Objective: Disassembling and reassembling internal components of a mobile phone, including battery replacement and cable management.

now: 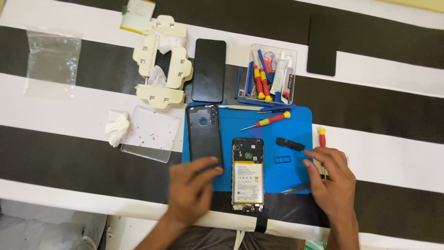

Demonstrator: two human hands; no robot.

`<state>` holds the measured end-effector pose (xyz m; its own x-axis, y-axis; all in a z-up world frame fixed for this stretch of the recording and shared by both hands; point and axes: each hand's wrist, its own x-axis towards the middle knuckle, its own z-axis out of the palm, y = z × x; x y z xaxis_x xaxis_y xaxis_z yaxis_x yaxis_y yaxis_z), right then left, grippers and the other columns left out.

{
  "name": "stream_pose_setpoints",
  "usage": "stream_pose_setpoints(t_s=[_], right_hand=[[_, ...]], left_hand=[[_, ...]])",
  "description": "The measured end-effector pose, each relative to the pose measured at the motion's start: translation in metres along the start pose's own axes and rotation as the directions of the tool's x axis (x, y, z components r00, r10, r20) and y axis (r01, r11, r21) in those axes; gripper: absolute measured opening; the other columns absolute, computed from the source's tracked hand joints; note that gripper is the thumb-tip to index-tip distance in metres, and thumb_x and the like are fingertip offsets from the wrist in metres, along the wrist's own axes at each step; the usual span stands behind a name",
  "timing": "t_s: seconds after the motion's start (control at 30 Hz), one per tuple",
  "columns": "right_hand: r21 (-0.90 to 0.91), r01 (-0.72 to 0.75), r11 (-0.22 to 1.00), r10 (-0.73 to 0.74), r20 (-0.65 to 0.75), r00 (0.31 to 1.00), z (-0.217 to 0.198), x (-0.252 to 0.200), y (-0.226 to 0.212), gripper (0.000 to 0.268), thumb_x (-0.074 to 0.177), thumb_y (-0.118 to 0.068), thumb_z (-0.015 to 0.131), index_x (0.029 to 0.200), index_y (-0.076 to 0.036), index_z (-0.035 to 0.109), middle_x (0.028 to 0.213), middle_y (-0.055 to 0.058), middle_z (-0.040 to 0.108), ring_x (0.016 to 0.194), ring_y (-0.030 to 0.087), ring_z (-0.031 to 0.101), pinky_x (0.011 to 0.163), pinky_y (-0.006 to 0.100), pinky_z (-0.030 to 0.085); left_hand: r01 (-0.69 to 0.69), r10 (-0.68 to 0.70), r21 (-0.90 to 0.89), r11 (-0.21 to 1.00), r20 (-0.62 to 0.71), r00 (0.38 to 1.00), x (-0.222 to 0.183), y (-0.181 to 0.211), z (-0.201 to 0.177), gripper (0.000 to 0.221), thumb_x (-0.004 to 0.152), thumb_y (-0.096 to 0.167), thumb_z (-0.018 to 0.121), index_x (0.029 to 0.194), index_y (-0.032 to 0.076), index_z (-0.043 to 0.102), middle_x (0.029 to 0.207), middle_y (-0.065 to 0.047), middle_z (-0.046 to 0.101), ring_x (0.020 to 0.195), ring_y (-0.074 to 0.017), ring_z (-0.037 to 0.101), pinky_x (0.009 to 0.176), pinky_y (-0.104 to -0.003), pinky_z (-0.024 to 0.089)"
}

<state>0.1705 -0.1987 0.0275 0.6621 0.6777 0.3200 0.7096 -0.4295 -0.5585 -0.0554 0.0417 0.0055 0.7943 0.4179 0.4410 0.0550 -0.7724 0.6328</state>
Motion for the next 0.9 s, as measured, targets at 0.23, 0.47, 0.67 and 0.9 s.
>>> stream_pose_setpoints(t_s=[0.23,0.47,0.67,0.9], right_hand=[[-0.056,0.0,0.998,-0.005,-0.077,0.997,-0.016,0.026,0.057,0.008,0.107,0.001,0.066,0.109,0.001,0.073,0.11,0.016,0.071,0.104,0.03,0.063,0.09,0.038,0.05],[0.223,-0.366,0.903,0.422,-0.305,0.854,0.002,0.02,0.093,0.007,0.116,-0.001,0.064,0.115,-0.001,0.071,0.107,0.009,0.069,0.103,0.016,0.063,0.094,0.028,0.049],[0.224,-0.419,0.88,0.466,-0.237,0.852,0.009,0.024,0.078,0.007,0.115,-0.003,0.064,0.114,-0.002,0.071,0.107,0.008,0.07,0.105,0.015,0.063,0.095,0.029,0.049],[0.128,-0.386,0.914,0.403,-0.153,0.903,0.008,0.02,0.081,0.009,0.11,-0.004,0.065,0.116,-0.003,0.072,0.114,0.01,0.071,0.103,0.018,0.064,0.087,0.029,0.049]], left_hand=[[0.12,-0.062,0.175,0.977,-0.308,0.949,0.042,-0.063,-0.043,0.027,0.097,-0.013,0.055,0.11,0.004,0.072,0.118,-0.015,0.067,0.103,-0.0285,0.062,0.081,-0.034,0.053],[0.104,0.033,0.3,0.948,-0.418,0.908,0.039,-0.087,-0.03,0.034,0.091,-0.022,0.055,0.107,0.001,0.072,0.112,-0.015,0.066,0.097,-0.0272,0.062,0.073,-0.033,0.05],[0.203,-0.099,0.212,0.956,-0.418,0.903,0.045,-0.086,-0.034,0.03,0.095,-0.017,0.052,0.105,0.003,0.073,0.11,-0.015,0.065,0.094,-0.0251,0.063,0.058,-0.029,0.048],[0.244,-0.169,0.175,0.954,-0.357,0.919,0.04,-0.083,-0.035,0.02,0.104,0.002,0.053,0.114,0.003,0.07,0.116,-0.014,0.065,0.103,-0.0272,0.063,0.075,-0.036,0.053]])
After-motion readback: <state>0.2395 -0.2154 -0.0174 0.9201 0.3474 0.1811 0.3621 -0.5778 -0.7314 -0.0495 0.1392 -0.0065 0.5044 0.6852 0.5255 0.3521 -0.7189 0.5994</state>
